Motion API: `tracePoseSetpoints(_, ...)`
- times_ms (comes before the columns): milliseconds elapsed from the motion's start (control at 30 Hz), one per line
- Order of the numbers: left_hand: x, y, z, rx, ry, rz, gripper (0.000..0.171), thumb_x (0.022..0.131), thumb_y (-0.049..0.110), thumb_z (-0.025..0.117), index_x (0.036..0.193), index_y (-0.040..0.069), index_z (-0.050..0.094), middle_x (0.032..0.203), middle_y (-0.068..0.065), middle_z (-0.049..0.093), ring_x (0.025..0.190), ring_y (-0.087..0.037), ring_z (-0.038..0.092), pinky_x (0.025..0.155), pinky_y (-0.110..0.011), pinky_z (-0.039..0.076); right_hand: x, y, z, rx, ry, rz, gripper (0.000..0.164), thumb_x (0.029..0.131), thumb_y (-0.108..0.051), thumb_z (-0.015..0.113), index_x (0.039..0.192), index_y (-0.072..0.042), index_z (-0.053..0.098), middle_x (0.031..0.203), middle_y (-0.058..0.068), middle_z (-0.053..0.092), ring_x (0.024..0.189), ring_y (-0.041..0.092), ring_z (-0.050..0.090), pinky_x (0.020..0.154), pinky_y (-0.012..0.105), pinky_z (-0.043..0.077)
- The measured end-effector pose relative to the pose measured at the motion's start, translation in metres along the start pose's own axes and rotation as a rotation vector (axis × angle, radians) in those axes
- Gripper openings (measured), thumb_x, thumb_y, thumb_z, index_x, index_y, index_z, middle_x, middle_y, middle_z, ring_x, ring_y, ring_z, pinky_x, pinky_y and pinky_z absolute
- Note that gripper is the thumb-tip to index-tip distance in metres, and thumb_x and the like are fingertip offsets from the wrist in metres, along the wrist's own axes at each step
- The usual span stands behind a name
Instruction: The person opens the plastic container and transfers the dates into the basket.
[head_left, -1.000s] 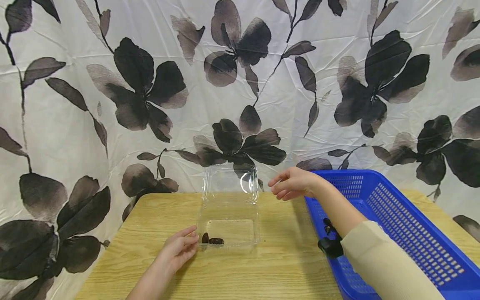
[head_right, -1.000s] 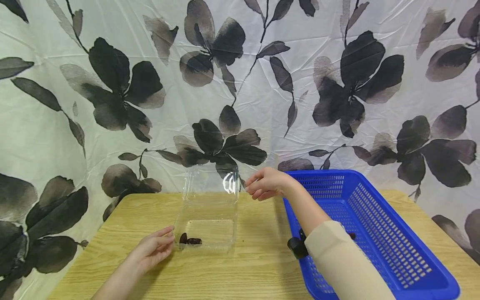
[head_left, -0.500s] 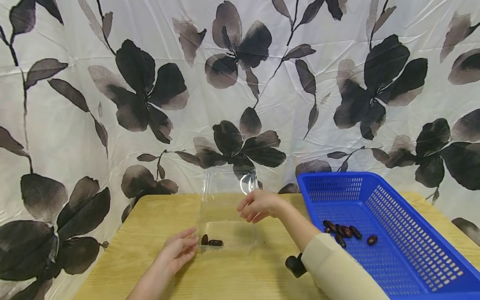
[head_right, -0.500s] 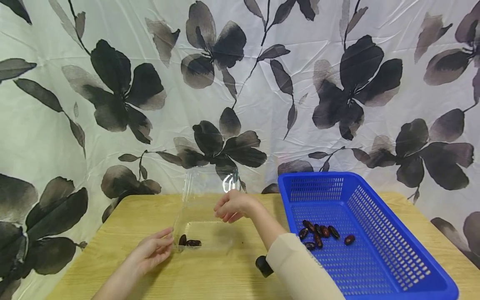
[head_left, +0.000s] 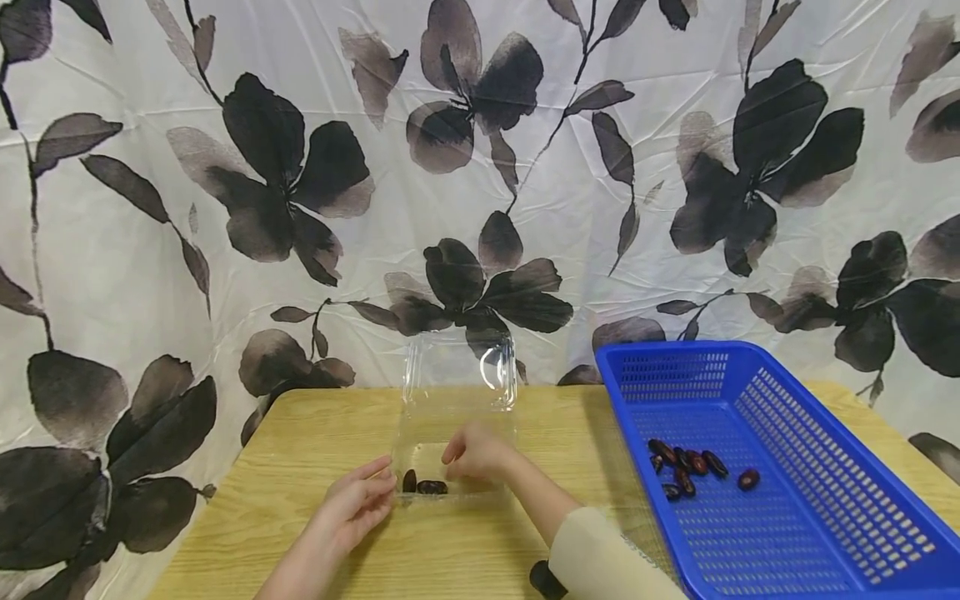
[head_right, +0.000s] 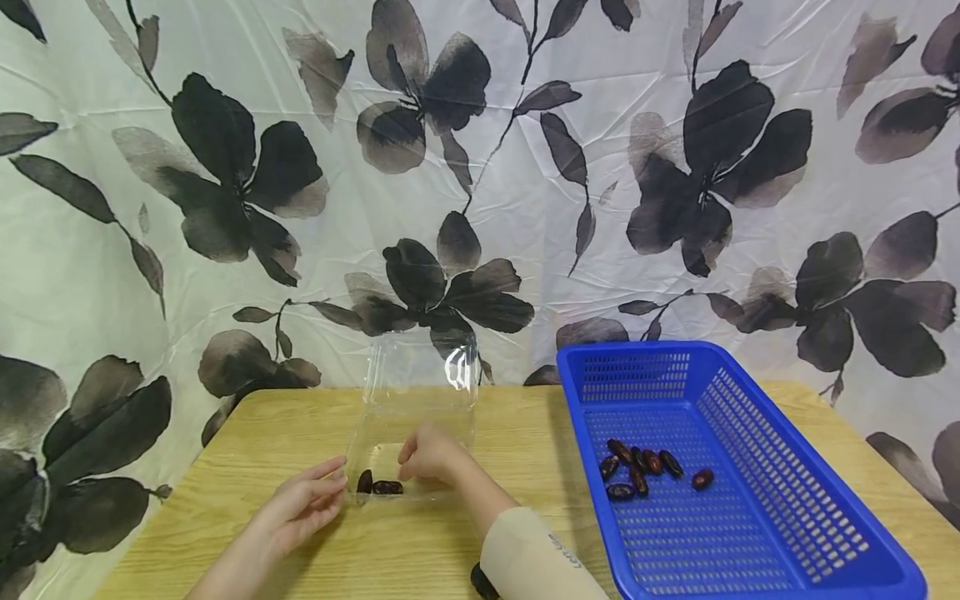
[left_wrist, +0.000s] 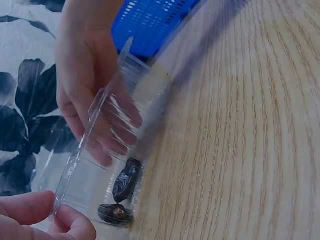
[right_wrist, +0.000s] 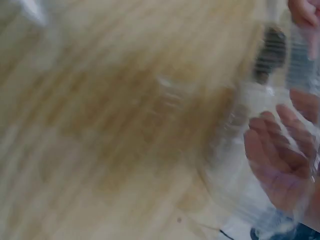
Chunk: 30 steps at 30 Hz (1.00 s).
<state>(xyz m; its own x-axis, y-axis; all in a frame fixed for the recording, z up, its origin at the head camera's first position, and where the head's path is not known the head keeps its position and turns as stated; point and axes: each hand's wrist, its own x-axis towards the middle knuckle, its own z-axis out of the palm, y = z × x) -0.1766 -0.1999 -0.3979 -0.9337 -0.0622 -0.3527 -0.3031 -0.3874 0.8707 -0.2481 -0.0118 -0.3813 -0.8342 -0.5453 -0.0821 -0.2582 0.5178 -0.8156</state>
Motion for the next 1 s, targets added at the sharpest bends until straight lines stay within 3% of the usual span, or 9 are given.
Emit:
tracePoseSetpoints(267,-0.001,-0.003,0.000,-0.007,0.001,0.003,0.062,0.088,-0.010,0.052,0.142,-0.010,0.021,0.121,-0.015,0.031,0.089,-0.013,0.045,0.076,-0.020,0.043,0.003,0.001,0.024,-0.087,0.077,-0.061,0.013,0.070,0.001,0.075,0.081,0.004,0.070,0.074,0.007,0.066,0.065,0.012,0.055,0.062,0.023,0.047)
tracePoseSetpoints(567,0.001,-0.001,0.000,0.002,0.005,0.005,0.062,0.089,-0.011,0.050,0.143,-0.009,0.020,0.125,-0.017,0.031,0.089,-0.012,0.046,0.078,-0.021,0.043,0.013,0.000,0.034,-0.320,0.042,-0.112,0.013,0.070,-0.002,0.076,0.083,-0.001,0.074,0.068,0.001,0.064,0.060,0.005,0.049,0.058,0.017,0.042)
tracePoseSetpoints(833,0.002,-0.001,0.001,0.009,0.008,0.004,0.061,0.089,-0.010,0.049,0.143,-0.009,0.020,0.130,-0.017,0.027,0.088,-0.011,0.045,0.076,-0.021,0.043,0.018,0.000,0.037,-0.314,0.074,-0.097,0.010,0.064,0.002,0.074,0.068,-0.005,0.069,0.060,-0.004,0.060,0.056,0.005,0.046,0.057,0.017,0.041)
tracePoseSetpoints(1000,0.002,0.001,0.002,0.004,0.009,0.003,0.061,0.089,-0.011,0.049,0.143,-0.009,0.021,0.126,-0.016,0.030,0.087,-0.011,0.046,0.074,-0.019,0.043,0.020,-0.003,0.036,-0.360,0.066,-0.089,0.015,0.063,0.002,0.074,0.077,-0.004,0.071,0.065,-0.002,0.062,0.060,0.007,0.050,0.060,0.018,0.043)
